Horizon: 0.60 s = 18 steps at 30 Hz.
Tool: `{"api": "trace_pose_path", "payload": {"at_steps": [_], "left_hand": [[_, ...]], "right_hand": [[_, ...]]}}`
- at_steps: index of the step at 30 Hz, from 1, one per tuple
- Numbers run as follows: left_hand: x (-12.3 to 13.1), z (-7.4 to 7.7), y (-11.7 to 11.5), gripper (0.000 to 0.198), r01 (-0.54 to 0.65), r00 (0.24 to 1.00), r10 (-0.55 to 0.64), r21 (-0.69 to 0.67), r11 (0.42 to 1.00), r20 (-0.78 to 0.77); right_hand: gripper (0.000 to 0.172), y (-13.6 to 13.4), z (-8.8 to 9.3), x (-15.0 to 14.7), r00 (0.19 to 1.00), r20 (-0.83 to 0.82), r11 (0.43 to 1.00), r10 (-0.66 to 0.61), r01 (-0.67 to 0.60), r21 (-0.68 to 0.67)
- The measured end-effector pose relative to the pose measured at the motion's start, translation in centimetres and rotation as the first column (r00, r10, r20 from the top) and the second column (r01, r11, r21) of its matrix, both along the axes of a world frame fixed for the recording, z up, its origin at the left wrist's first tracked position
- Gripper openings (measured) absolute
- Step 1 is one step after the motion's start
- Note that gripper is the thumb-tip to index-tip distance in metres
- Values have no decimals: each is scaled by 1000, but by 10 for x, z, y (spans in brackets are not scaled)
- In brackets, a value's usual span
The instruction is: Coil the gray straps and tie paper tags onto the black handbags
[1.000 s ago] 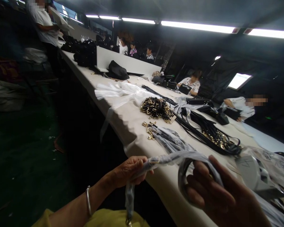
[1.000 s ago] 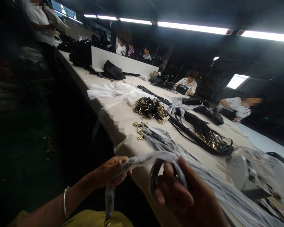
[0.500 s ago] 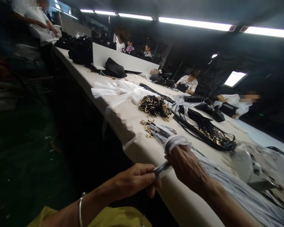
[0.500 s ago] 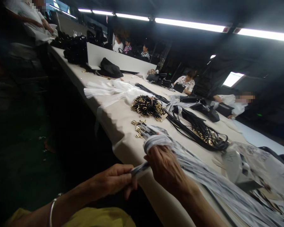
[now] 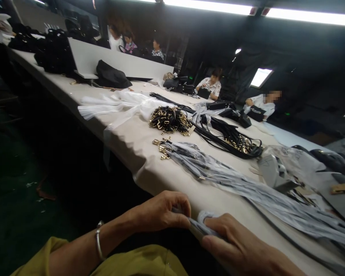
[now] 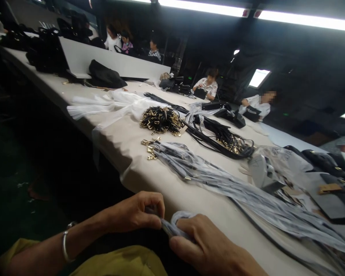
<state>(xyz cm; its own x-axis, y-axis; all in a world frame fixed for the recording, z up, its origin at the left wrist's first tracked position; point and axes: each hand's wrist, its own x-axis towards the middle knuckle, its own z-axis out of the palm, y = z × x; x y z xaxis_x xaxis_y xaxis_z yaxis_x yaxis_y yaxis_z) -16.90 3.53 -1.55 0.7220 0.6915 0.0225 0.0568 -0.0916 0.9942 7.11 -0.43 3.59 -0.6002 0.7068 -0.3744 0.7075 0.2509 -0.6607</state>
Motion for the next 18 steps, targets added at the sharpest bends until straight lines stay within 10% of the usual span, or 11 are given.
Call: {"api": "trace_pose_path", "payload": {"at_steps": [4, 11, 18], "left_hand": [[35, -2, 9, 21, 55, 992, -62, 64, 996, 113], [93, -17, 16, 49, 343, 939, -262, -527, 778, 225], [119, -5, 40, 48, 474, 881, -472, -63, 878, 43]], "right_hand": [[53, -6, -11, 26, 891, -360, 908, -277, 120, -401], [57, -19, -41, 69, 671, -576, 846, -467, 150, -512], [49, -13, -33, 90, 781, -544, 918, -306, 89, -388]]}}
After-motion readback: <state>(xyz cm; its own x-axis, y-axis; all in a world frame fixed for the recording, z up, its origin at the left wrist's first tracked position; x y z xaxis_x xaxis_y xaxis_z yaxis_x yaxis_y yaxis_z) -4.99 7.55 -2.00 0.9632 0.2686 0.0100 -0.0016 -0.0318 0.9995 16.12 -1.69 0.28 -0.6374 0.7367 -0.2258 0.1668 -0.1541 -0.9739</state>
